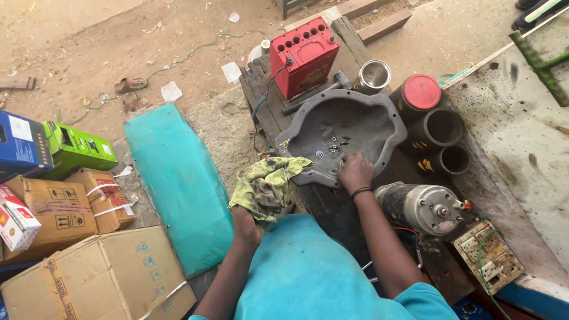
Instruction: The recorder is repairing a small automotive alternator or starter motor by cleaning parts with a cloth and reassembling the housing.
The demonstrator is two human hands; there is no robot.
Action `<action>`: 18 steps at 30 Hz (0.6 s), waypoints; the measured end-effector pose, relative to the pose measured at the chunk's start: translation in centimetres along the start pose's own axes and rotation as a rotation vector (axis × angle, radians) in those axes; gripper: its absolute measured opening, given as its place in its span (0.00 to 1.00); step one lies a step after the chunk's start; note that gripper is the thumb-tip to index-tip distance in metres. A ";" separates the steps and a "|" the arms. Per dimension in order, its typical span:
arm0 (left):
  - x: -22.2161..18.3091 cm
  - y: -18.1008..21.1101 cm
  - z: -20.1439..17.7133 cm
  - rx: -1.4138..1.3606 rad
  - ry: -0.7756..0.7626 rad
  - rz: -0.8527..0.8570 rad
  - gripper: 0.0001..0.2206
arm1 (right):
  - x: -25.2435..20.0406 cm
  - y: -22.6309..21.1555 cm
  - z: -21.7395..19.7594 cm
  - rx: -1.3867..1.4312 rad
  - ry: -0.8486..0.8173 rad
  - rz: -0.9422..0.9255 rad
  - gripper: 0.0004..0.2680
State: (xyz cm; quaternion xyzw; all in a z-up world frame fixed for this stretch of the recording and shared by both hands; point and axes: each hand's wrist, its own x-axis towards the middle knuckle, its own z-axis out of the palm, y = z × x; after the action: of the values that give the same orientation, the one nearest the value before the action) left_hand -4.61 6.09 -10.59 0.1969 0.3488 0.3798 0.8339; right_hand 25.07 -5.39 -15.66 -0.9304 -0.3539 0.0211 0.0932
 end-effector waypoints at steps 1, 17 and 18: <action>0.0 0.1 0.2 0.001 -0.005 -0.001 0.16 | 0.2 0.0 0.0 0.000 0.004 0.004 0.11; -0.5 -1.9 -2.7 0.028 0.020 -0.086 0.20 | 4.9 -1.0 3.9 0.248 -0.233 -0.195 0.14; -0.2 -2.5 -3.7 0.002 0.005 -0.063 0.21 | 5.3 -1.4 4.0 0.210 -0.274 -0.215 0.14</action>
State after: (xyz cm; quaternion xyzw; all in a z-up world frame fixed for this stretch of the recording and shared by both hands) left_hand -6.10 4.58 -14.51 0.1858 0.3571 0.3532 0.8445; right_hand 27.68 -0.26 -19.23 -0.8610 -0.4563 0.1739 0.1422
